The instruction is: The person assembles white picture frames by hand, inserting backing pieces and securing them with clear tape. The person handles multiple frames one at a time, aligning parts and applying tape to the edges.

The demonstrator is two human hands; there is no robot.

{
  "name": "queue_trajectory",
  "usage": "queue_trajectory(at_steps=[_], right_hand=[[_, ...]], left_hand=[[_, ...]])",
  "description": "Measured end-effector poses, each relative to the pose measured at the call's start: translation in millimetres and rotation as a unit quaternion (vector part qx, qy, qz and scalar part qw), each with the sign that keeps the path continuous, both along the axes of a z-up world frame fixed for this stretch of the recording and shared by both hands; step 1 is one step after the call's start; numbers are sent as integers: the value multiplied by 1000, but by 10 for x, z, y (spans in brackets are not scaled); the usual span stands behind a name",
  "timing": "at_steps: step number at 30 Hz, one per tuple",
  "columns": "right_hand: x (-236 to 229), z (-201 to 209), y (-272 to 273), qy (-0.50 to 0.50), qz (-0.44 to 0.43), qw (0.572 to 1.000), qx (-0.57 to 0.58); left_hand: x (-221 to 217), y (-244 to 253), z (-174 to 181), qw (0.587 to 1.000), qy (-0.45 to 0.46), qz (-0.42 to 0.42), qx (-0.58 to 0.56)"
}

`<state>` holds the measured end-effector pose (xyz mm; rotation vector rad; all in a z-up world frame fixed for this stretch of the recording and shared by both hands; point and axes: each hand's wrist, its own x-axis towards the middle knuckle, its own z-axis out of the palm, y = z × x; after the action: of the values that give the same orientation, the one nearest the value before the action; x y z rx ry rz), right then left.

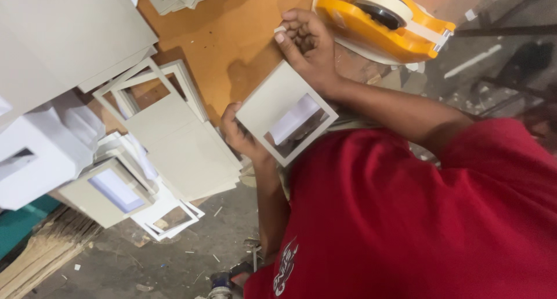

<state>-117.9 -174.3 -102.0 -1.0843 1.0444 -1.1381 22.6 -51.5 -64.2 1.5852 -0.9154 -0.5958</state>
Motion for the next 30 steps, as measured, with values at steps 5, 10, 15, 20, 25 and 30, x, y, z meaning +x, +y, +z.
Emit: queue_trajectory(at_steps=[5,10,15,20,25,30], right_hand=[[2,-26,33,-5,0,1000,8],[-19,2,14,-9,5,1000,6],[-4,15,4,-3,0,1000,10],[-8,19,-12,0,1,1000,8],[-9,19,8,1,-2,1000,11],[6,-8,12,-9,-3,1000,1]], left_hand=[[-14,26,-67,998,33,29,38],[-11,7,-58,999,-20,11,25],[-36,-4,-58,998,52,24,32],[-38,9,-78,999,7,21,24],[-50,1,-68,998,48,23,24],[-39,8,7,999,44,2,22]])
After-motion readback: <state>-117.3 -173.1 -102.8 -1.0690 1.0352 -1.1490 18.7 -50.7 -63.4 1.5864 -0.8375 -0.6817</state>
